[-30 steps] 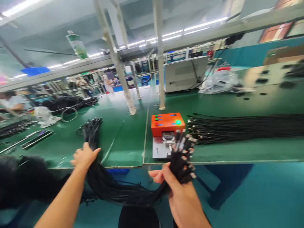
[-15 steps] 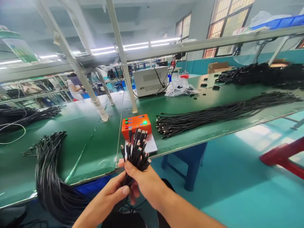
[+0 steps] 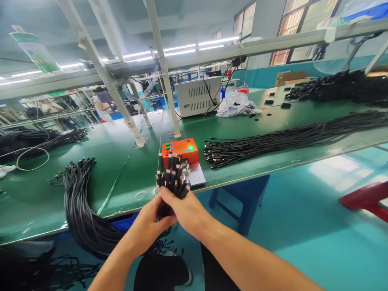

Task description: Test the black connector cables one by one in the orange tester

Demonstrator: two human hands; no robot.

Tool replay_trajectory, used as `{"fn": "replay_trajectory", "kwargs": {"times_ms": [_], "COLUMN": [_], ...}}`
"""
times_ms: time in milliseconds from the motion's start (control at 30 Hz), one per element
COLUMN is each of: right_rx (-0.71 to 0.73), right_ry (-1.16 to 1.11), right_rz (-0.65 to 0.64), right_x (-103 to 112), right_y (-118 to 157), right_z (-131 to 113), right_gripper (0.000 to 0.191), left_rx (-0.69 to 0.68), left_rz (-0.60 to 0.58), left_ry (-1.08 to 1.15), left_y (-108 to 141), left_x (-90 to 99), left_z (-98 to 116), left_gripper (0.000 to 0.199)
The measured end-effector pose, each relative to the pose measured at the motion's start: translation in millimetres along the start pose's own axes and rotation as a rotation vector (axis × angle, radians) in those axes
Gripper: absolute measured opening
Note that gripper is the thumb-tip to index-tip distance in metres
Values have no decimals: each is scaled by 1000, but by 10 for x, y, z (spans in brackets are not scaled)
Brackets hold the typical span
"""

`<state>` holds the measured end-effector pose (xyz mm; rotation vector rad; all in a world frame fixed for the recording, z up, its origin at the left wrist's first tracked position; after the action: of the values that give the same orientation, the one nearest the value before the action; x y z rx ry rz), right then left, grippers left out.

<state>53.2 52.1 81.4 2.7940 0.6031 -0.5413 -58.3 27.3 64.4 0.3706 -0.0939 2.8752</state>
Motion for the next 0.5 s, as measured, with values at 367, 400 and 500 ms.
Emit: {"fn": "replay_trajectory", "kwargs": {"times_ms": [367,400,500], "right_rx": [121,138,164], "right_ry": [-42,-38,-10], "right_rz": [-159,-132,-151], "right_x": [38,48,62], "right_y": [-57,-50,-30], "right_z": [139,137,91], "right_gripper": [17,17,20], "left_rx": [39,33,27], "left_rz": [175,201,175], "left_ry": [19,-3,2], "left_y": [62,71,64], "left_x": [-14,-8,-4], "left_z": [-52,-62,-91], "left_gripper": [29,28,24]}}
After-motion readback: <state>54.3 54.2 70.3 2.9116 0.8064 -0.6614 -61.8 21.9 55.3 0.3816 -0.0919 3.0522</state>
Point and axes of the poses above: each hand's wrist, its own y-axis away from the middle knuckle, its own x-axis out of the back of the hand, z = x × y, the point moved 4 cm from there along -y, towards the middle knuckle, and after that the axes turned 1 degree about -x, right-handed, at the moved point
